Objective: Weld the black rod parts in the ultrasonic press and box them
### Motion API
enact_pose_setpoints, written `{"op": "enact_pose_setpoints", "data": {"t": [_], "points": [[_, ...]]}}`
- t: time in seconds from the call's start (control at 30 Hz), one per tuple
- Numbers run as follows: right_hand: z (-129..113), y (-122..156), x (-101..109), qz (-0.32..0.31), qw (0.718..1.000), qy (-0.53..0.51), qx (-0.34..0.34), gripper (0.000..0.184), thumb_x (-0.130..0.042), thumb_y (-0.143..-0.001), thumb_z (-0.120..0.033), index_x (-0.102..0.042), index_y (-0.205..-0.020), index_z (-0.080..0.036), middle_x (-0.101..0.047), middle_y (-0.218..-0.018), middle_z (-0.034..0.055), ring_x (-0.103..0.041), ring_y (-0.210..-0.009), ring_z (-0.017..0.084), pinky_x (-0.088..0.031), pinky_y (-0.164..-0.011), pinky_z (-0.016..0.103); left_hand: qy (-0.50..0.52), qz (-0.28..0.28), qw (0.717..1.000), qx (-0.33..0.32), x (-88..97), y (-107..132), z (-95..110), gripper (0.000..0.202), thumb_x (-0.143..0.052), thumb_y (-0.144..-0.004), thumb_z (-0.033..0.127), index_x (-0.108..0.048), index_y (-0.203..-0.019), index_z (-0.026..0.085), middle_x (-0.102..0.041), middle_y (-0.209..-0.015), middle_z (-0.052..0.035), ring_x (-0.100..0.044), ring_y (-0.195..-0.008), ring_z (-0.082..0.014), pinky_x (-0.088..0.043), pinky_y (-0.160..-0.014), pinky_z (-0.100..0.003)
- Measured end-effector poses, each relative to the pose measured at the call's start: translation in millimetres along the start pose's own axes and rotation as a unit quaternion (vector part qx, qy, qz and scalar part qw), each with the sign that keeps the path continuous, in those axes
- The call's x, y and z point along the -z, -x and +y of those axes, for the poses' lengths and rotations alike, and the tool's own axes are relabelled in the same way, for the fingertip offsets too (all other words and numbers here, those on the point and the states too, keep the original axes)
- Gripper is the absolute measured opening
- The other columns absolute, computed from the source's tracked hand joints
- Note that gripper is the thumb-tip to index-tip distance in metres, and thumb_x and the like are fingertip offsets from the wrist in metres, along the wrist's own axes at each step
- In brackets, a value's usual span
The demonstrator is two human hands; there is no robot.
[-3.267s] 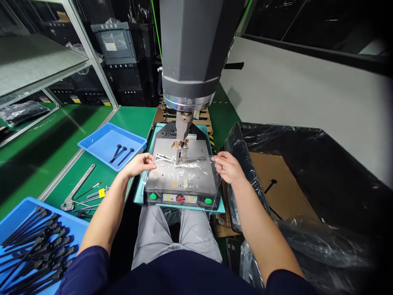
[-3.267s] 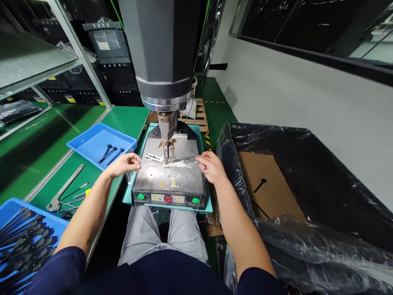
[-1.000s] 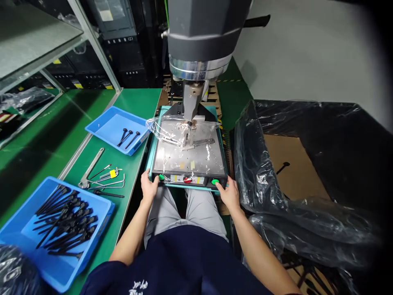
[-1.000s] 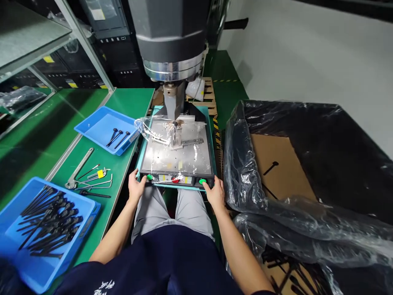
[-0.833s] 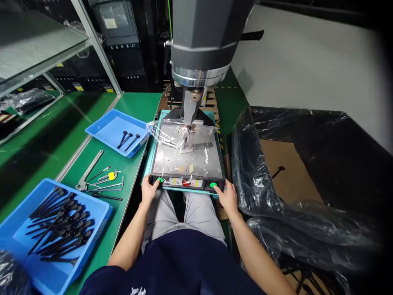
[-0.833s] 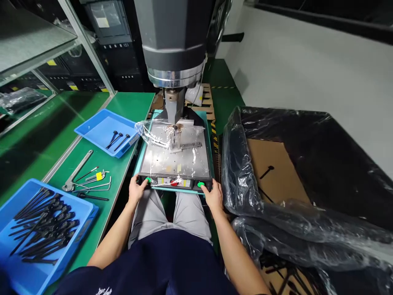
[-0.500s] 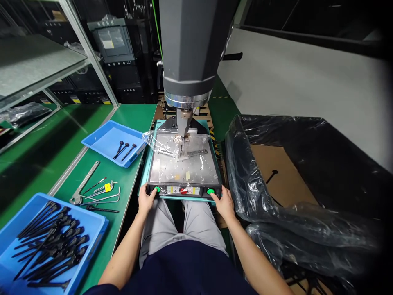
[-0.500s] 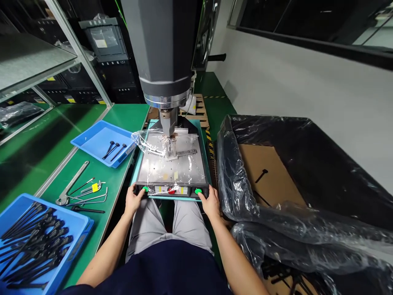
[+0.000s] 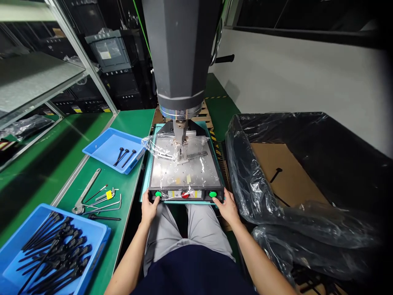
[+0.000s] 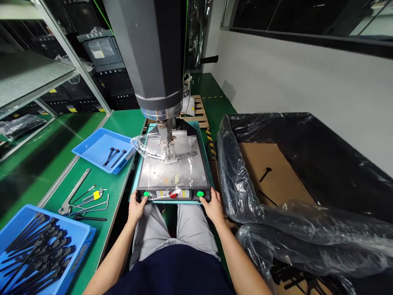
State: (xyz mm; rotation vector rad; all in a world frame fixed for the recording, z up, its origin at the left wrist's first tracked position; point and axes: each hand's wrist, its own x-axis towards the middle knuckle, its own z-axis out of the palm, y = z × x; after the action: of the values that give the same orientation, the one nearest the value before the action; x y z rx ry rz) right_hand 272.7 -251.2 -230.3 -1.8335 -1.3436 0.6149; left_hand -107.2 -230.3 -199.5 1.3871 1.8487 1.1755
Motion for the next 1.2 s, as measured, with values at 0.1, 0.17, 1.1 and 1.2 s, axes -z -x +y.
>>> {"op": "enact_pose_setpoints", "data": {"t": [0.1,0.17,1.1,1.2], "points": [[-1,0,1,0.0,1.0,-0.001,0.003,0.073,-0.059,-0.082,-0.051,-0.04,-0.144,-0.017,-0.046,-0.136,0.0184,-0.05,-0.126,0.036,-0.048,-0.099,0.05,-0.007,-0.005,1.0,-0.01,-0.6,-1,-4,0.067,-0.069,-0.079,0.042,-0.049,-0.138,0.02,-0.052,-0.136,-0.0144,-0.052,-0.127,-0.0294,-0.04,-0.109,-0.046],[-3,0,2,0.0,1.0,-0.004,0.006,0.072,-0.059,-0.082,-0.05,-0.04,-0.144,-0.018,-0.046,-0.136,0.0177,-0.05,-0.126,0.036,-0.048,-0.1,0.05,-0.011,-0.004,1.0,-0.017,-0.8,-1,-5,0.067,-0.068,-0.079,0.042,-0.047,-0.139,0.019,-0.051,-0.138,-0.0147,-0.048,-0.131,-0.0294,-0.036,-0.113,-0.046],[-130,-198,-18,-0.08,0.959,-0.272,-0.026,0.074,-0.075,-0.071,-0.051,-0.051,-0.134,-0.019,-0.059,-0.133,0.018,-0.056,-0.122,0.032,-0.049,-0.096,0.048,0.227,-0.08,0.965,0.101,-26.9,-131,113,0.08,-0.083,-0.067,0.04,-0.048,-0.133,0.011,-0.069,-0.105,-0.0138,-0.068,-0.097,-0.0229,-0.051,-0.086,-0.036],[-132,-205,-14,-0.108,0.954,-0.279,-0.023,0.06,-0.081,-0.063,-0.047,-0.063,-0.111,-0.017,-0.072,-0.101,0.012,-0.066,-0.101,0.03,-0.05,-0.093,0.047,0.262,-0.113,0.951,0.118,-29.1,-133,118,0.071,-0.086,-0.059,0.042,-0.057,-0.115,0.009,-0.065,-0.076,-0.004,-0.065,-0.067,-0.0158,-0.05,-0.063,-0.028]]}}
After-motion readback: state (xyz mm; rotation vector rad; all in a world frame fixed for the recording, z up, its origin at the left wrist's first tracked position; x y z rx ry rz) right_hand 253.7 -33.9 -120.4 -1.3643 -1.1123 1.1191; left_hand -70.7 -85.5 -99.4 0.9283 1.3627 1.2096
